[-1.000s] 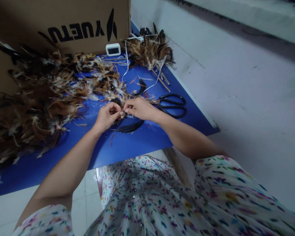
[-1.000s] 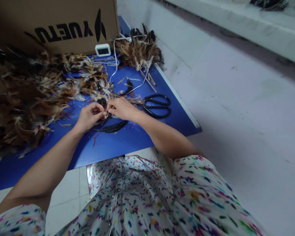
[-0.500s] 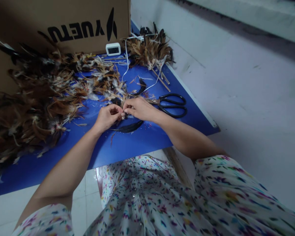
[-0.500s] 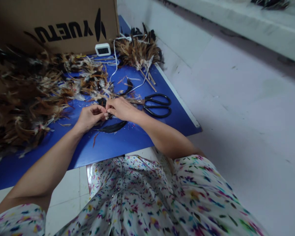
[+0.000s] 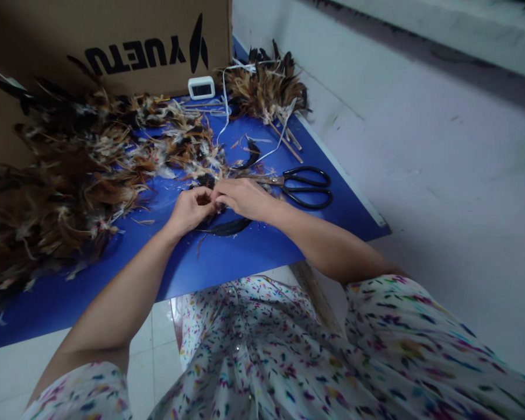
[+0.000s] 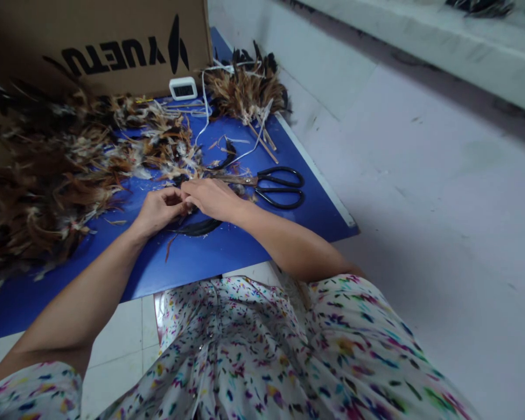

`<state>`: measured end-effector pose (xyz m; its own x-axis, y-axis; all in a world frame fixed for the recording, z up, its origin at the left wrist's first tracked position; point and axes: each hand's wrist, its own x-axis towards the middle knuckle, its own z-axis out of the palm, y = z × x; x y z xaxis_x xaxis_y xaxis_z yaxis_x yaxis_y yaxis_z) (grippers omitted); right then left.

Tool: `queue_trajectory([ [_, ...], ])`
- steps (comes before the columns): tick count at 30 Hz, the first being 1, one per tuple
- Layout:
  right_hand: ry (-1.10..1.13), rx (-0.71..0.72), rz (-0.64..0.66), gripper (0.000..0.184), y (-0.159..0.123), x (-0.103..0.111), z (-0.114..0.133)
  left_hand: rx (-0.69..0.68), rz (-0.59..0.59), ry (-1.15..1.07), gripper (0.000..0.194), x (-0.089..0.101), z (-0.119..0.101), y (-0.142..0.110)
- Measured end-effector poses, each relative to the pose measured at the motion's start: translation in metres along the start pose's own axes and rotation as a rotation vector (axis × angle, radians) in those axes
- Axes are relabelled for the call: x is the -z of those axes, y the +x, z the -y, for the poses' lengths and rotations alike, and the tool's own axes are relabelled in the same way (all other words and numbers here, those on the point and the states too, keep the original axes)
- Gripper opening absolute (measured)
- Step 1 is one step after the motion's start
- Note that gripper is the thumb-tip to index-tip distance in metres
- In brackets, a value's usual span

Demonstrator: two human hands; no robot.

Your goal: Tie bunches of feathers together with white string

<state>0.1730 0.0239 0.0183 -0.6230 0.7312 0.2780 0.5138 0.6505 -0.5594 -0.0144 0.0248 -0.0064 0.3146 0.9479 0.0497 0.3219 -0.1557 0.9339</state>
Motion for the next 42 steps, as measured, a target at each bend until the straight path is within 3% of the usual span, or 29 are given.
queue_trajectory([
  [7, 0.215, -0.110, -0.045, 0.017, 0.001, 0.004, -0.004, 0.020, 0.002, -0.071, 0.035, 0.000, -0.005, -0.002],
  [17, 0.160, -0.170, 0.033, 0.025, 0.003, 0.005, -0.006, -0.003, -0.004, -0.103, 0.025, 0.001, 0.000, -0.001],
  [25, 0.244, -0.202, -0.027, 0.009, 0.003, 0.002, -0.009, 0.001, -0.013, -0.107, 0.035, 0.001, 0.001, 0.000],
  [34, 0.346, -0.320, -0.047, 0.013, 0.003, -0.009, -0.009, 0.019, -0.015, -0.145, 0.039, 0.001, 0.000, -0.002],
  [39, 0.410, -0.291, -0.017, 0.026, 0.002, -0.009, -0.011, 0.044, -0.019, -0.140, 0.035, 0.001, -0.003, -0.002],
  [42, 0.387, -0.284, -0.004, 0.021, 0.002, -0.007, -0.011, 0.041, -0.016, -0.135, 0.035, 0.001, -0.002, -0.002],
])
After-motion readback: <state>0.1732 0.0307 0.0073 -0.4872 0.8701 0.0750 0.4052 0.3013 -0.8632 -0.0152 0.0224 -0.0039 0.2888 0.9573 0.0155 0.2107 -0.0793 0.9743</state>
